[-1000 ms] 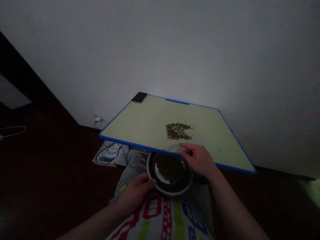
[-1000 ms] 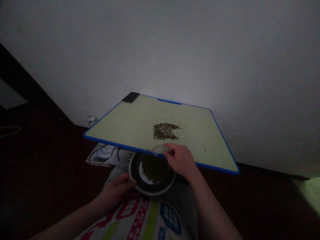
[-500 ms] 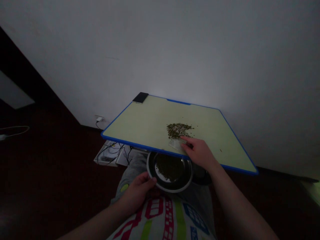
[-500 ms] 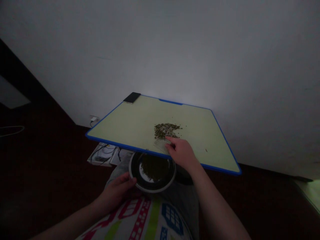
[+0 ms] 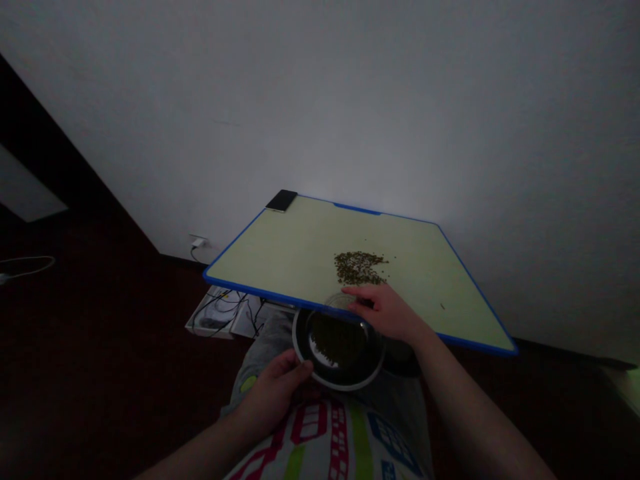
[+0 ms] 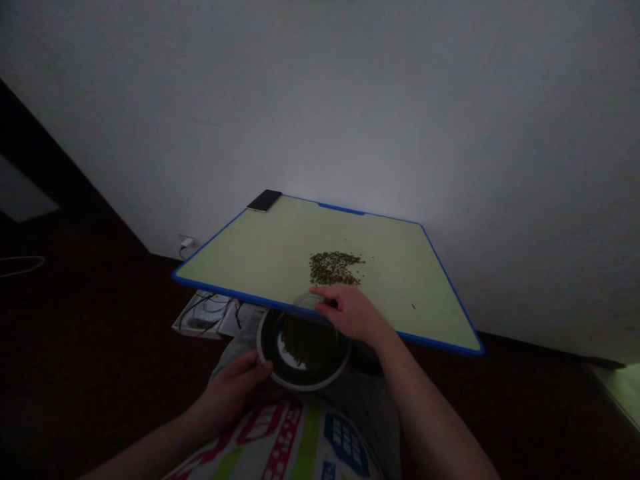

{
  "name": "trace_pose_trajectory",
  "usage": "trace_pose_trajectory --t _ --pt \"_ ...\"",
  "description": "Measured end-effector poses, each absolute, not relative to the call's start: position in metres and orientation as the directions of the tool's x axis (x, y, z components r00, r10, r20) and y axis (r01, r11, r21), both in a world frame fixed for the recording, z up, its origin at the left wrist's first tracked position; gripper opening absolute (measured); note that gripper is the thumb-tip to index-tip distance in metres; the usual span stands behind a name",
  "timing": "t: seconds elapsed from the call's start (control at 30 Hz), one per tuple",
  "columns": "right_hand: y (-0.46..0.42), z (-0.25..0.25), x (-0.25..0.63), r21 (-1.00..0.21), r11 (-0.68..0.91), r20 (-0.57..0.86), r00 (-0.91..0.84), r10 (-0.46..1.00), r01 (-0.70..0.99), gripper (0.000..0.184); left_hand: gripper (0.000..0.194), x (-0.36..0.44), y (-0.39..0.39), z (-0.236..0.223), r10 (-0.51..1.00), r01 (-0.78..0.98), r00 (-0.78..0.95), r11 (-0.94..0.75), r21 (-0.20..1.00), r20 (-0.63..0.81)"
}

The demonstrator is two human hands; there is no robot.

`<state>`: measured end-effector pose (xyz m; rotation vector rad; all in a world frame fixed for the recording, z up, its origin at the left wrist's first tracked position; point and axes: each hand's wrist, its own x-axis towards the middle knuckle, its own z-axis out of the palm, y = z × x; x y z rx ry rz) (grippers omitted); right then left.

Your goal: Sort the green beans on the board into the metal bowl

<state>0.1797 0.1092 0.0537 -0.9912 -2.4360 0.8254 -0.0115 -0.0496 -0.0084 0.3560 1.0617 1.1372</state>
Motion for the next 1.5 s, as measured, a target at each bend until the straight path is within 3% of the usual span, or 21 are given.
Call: trace_pose_trajectory --t 0.1,0.3,0.67,0.9,1.5 --pt "0.103 0.052 0.202 -0.681 0.536 0.111 -0.654 0.748 0.498 0.038 0.040 -0.011 -0.050 -0.009 0.862 -0.577 0.030 0.428 0.695 -0.506" --pt "0.120 0.055 0.238 -0.619 0.420 0.235 -0.354 0.905 0.664 0.039 0.039 -0.011 -0.050 -0.010 0.861 -0.559 0.021 0.431 0.708 -0.508" --pt "0.138 0.042 0.225 -0.638 0.488 0.366 -0.322 0.873 0.596 0.035 0.039 -0.012 -0.050 -0.007 0.854 -0.547 0.001 0.436 0.715 -0.520" --pt "0.135 0.044 0.226 -0.573 0.498 0.332 -0.371 0.867 0.650 0.034 0.042 -0.012 -0.050 -0.003 0.842 -0.549 -0.001 0.451 0.704 -0.540" --pt "0.139 0.039 0.227 -0.577 0.482 0.379 -0.307 0.873 0.660 0.034 0.042 -0.013 -0.050 -0.005 0.846 -0.537 0.009 0.454 0.711 -0.533"
